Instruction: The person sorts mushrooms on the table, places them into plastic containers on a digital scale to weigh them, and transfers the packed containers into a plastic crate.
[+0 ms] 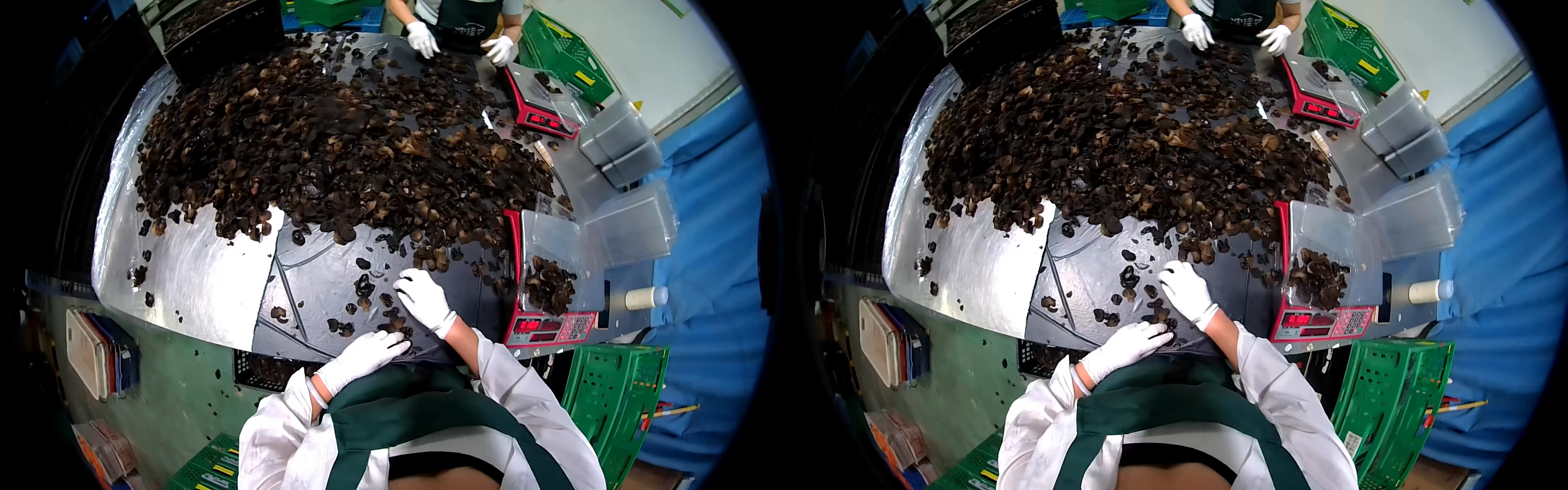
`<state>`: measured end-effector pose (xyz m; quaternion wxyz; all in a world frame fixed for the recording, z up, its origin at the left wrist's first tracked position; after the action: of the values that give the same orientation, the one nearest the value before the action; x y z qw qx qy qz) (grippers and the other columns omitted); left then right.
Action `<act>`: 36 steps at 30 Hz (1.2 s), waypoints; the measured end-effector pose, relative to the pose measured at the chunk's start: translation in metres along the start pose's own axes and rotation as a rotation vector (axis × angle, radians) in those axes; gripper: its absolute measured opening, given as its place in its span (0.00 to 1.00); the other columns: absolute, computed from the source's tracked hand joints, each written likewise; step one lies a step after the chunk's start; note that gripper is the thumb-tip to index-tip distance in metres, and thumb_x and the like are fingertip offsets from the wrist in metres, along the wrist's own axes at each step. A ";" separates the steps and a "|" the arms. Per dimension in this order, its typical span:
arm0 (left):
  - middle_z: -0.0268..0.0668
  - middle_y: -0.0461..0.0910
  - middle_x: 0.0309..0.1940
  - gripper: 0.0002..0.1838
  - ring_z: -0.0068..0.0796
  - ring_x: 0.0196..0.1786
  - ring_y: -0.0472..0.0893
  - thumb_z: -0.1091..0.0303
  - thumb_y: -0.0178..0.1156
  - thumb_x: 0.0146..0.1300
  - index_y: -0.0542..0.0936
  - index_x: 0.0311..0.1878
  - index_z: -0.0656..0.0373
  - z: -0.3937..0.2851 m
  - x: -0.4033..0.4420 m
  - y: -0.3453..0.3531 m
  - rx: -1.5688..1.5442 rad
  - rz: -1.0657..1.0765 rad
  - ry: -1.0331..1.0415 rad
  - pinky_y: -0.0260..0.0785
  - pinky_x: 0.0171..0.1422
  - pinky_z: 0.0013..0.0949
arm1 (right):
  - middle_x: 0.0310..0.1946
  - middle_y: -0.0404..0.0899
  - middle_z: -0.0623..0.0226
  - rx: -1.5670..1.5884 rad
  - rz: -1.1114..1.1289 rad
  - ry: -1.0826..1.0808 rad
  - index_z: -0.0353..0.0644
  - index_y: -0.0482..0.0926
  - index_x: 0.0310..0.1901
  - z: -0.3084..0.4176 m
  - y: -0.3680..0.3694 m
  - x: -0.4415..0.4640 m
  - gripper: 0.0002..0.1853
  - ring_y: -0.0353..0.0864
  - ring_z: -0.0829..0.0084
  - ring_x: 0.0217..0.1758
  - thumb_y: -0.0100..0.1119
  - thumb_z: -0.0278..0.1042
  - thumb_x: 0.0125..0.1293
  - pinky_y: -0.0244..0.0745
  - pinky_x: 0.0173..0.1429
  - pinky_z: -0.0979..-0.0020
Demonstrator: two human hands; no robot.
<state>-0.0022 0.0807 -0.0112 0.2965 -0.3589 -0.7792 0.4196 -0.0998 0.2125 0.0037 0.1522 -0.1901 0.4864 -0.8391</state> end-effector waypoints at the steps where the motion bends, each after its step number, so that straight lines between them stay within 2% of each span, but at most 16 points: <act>1: 0.36 0.75 0.54 0.22 0.35 0.45 0.77 0.65 0.61 0.60 0.75 0.59 0.51 0.001 -0.002 -0.006 -0.093 -0.062 -0.037 0.74 0.46 0.35 | 0.43 0.75 0.66 0.058 -0.007 0.015 0.49 0.79 0.42 -0.001 -0.005 0.003 0.08 0.76 0.62 0.49 0.59 0.32 0.59 0.77 0.47 0.66; 5: 0.38 0.77 0.50 0.17 0.39 0.48 0.80 0.70 0.61 0.60 0.78 0.53 0.54 -0.003 -0.025 -0.038 -0.189 -0.317 -0.308 0.76 0.50 0.35 | 0.39 0.75 0.66 0.252 -0.016 -0.031 0.48 0.79 0.41 0.012 -0.010 0.026 0.08 0.78 0.60 0.46 0.58 0.31 0.60 0.76 0.46 0.65; 8: 0.43 0.78 0.48 0.18 0.43 0.51 0.79 0.73 0.64 0.57 0.79 0.53 0.57 0.007 -0.055 -0.051 -0.213 -0.490 -0.538 0.74 0.55 0.38 | 0.58 0.72 0.64 0.053 0.111 -0.161 0.53 0.77 0.54 0.041 0.000 0.047 0.21 0.73 0.61 0.58 0.64 0.35 0.57 0.78 0.53 0.65; 10: 0.45 0.78 0.48 0.21 0.45 0.51 0.79 0.78 0.63 0.54 0.78 0.54 0.59 0.023 -0.077 -0.055 -0.193 -0.680 -0.712 0.72 0.57 0.38 | 0.62 0.69 0.66 -0.095 0.178 -0.225 0.59 0.74 0.62 0.046 0.020 0.055 0.30 0.72 0.62 0.60 0.67 0.39 0.54 0.79 0.53 0.66; 12: 0.45 0.76 0.49 0.24 0.44 0.52 0.77 0.79 0.63 0.54 0.76 0.57 0.58 0.037 -0.091 -0.050 -0.221 -0.748 -0.891 0.71 0.58 0.36 | 0.61 0.69 0.65 -0.076 0.182 -0.258 0.54 0.76 0.55 0.041 0.036 0.057 0.23 0.71 0.60 0.59 0.65 0.36 0.56 0.79 0.52 0.63; 15: 0.44 0.75 0.52 0.25 0.44 0.54 0.77 0.72 0.65 0.56 0.76 0.59 0.56 0.047 -0.089 -0.042 -0.127 -0.677 -0.911 0.71 0.58 0.37 | 0.47 0.72 0.66 0.109 0.196 -0.165 0.48 0.76 0.43 0.027 0.039 0.056 0.13 0.74 0.59 0.52 0.64 0.37 0.57 0.78 0.49 0.62; 18: 0.40 0.75 0.53 0.26 0.42 0.53 0.76 0.62 0.68 0.56 0.77 0.60 0.51 0.042 -0.071 -0.048 0.046 -0.568 -0.863 0.73 0.55 0.38 | 0.44 0.77 0.62 0.392 0.041 -0.156 0.46 0.79 0.43 0.014 0.007 0.047 0.11 0.77 0.61 0.50 0.63 0.37 0.59 0.73 0.54 0.65; 20: 0.38 0.76 0.51 0.26 0.40 0.51 0.77 0.63 0.67 0.56 0.77 0.60 0.50 0.044 -0.066 -0.048 0.047 -0.507 -0.869 0.74 0.51 0.37 | 0.42 0.79 0.64 0.540 0.108 -0.037 0.44 0.80 0.44 0.005 -0.015 0.034 0.10 0.79 0.65 0.47 0.62 0.35 0.62 0.73 0.55 0.68; 23: 0.37 0.77 0.48 0.25 0.38 0.50 0.77 0.64 0.67 0.56 0.78 0.59 0.50 0.056 -0.068 -0.041 -0.012 -0.490 -0.861 0.74 0.49 0.36 | 0.42 0.79 0.71 1.253 0.308 0.539 0.40 0.78 0.45 -0.014 -0.020 0.002 0.08 0.76 0.83 0.39 0.58 0.32 0.68 0.75 0.36 0.78; 24: 0.37 0.77 0.48 0.25 0.38 0.50 0.77 0.64 0.67 0.56 0.78 0.59 0.50 0.060 -0.069 -0.040 -0.012 -0.491 -0.852 0.74 0.49 0.36 | 0.40 0.79 0.71 1.415 0.240 0.564 0.41 0.77 0.46 -0.019 -0.017 -0.008 0.08 0.75 0.84 0.36 0.58 0.32 0.68 0.72 0.29 0.80; 26: 0.37 0.77 0.46 0.23 0.38 0.50 0.78 0.66 0.65 0.57 0.78 0.59 0.50 0.068 -0.071 -0.037 -0.162 -0.493 -0.863 0.74 0.50 0.36 | 0.40 0.79 0.71 1.321 0.219 0.525 0.41 0.78 0.45 -0.027 -0.007 -0.024 0.07 0.75 0.84 0.36 0.57 0.31 0.68 0.73 0.32 0.80; 28: 0.37 0.77 0.48 0.22 0.39 0.51 0.78 0.68 0.64 0.58 0.78 0.57 0.50 0.067 -0.065 -0.047 -0.197 -0.443 -0.884 0.74 0.51 0.36 | 0.41 0.79 0.69 0.831 0.138 0.168 0.42 0.79 0.47 -0.010 -0.013 -0.024 0.10 0.78 0.75 0.42 0.57 0.34 0.67 0.77 0.47 0.72; 30: 0.37 0.77 0.51 0.21 0.39 0.51 0.79 0.69 0.64 0.57 0.78 0.56 0.51 0.057 -0.054 -0.058 0.000 -0.481 -0.690 0.74 0.53 0.36 | 0.49 0.78 0.64 0.251 0.184 0.039 0.48 0.78 0.52 0.009 -0.011 -0.026 0.18 0.78 0.65 0.50 0.61 0.42 0.62 0.76 0.53 0.67; 32: 0.37 0.77 0.53 0.19 0.39 0.52 0.79 0.70 0.63 0.58 0.78 0.54 0.52 0.055 -0.050 -0.061 -0.015 -0.436 -0.666 0.74 0.55 0.35 | 0.64 0.66 0.60 0.023 0.304 0.005 0.62 0.67 0.68 0.031 -0.002 -0.026 0.38 0.69 0.57 0.63 0.66 0.56 0.53 0.77 0.55 0.59; 35: 0.38 0.78 0.50 0.16 0.41 0.50 0.79 0.73 0.62 0.58 0.79 0.51 0.55 0.061 -0.053 -0.048 -0.131 -0.396 -0.618 0.73 0.56 0.35 | 0.68 0.62 0.56 -0.199 0.348 -0.165 0.63 0.65 0.69 0.062 0.011 -0.025 0.45 0.66 0.51 0.64 0.71 0.58 0.46 0.79 0.51 0.56; 36: 0.38 0.78 0.50 0.16 0.41 0.50 0.79 0.73 0.62 0.58 0.79 0.51 0.55 0.065 -0.054 -0.042 -0.127 -0.391 -0.609 0.73 0.56 0.35 | 0.67 0.63 0.59 -0.234 0.354 -0.189 0.60 0.70 0.64 0.062 0.018 -0.026 0.40 0.66 0.54 0.65 0.70 0.57 0.47 0.79 0.50 0.58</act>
<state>-0.0336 -0.0081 -0.0142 0.1026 -0.0793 -0.9102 0.3934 -0.0461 0.1680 0.0116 0.3187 -0.1959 0.5896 -0.7158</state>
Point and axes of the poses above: each hand's wrist, its own x-axis towards the middle knuckle, its own y-axis out of the palm, z = x × y, the point moved 5 cm from there along x, towards the middle knuckle
